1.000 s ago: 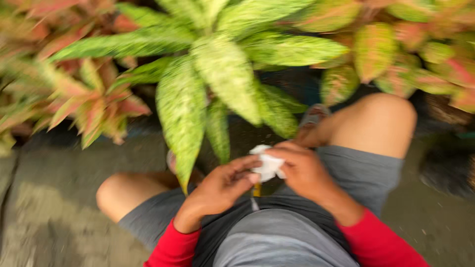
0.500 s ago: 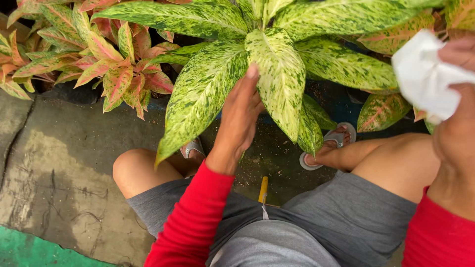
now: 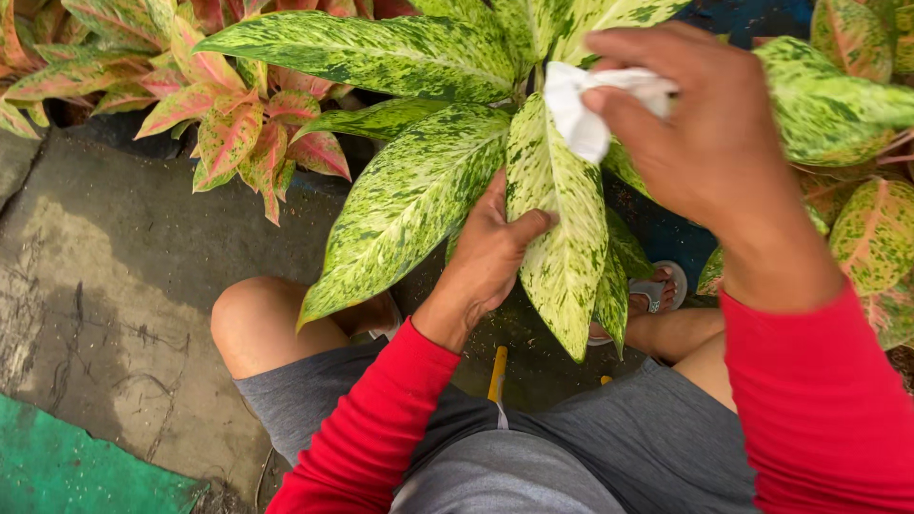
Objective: The person sits cross-legged and wipes the leaves of a potted plant with a white cloth. They handle multiple leaves one at a time, wiping each leaf's surface thoroughly.
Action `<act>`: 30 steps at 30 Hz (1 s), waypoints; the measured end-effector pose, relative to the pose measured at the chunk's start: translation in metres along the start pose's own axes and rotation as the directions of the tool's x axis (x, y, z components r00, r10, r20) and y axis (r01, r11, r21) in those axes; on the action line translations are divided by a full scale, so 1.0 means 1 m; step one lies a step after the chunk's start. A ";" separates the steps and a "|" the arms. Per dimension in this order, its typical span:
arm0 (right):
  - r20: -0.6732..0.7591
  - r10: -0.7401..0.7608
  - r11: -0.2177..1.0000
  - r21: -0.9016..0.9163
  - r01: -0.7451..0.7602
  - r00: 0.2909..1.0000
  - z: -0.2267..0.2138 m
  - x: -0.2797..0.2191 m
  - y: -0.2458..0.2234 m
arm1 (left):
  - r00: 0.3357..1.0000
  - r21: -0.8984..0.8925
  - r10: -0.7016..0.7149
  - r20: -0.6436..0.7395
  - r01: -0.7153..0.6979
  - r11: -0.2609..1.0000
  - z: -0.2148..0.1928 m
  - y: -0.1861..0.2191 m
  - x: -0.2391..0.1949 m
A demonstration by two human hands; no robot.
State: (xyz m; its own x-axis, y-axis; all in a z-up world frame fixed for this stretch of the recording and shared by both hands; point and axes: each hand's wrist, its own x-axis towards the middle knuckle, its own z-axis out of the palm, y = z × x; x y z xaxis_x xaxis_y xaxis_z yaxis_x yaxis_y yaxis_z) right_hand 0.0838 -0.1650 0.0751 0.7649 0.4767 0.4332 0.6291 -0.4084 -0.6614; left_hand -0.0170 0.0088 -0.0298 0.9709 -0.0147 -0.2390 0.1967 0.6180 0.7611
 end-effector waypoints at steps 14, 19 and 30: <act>0.192 -0.086 0.971 -0.204 0.125 0.978 0.070 0.013 0.063 | 0.969 -0.904 0.100 0.226 0.171 0.392 0.004 0.003 -0.009; 0.223 -0.015 0.991 -0.129 0.045 0.975 0.055 -0.006 0.017 | 0.998 -0.534 0.004 0.058 0.027 0.845 0.010 0.008 -0.004; 0.131 -0.171 0.985 -0.002 0.172 0.977 -0.007 -0.072 -0.064 | 0.994 -0.570 0.059 0.088 0.002 0.821 0.008 0.011 0.007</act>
State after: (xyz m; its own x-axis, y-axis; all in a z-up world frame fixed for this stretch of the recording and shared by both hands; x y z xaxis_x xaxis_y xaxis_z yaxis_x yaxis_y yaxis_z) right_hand -0.0108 -0.1789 0.0907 0.6216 0.6370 0.4559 0.7517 -0.3217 -0.5757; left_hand -0.0072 0.0093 -0.0186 0.9891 -0.0470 -0.1397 0.0851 0.9560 0.2808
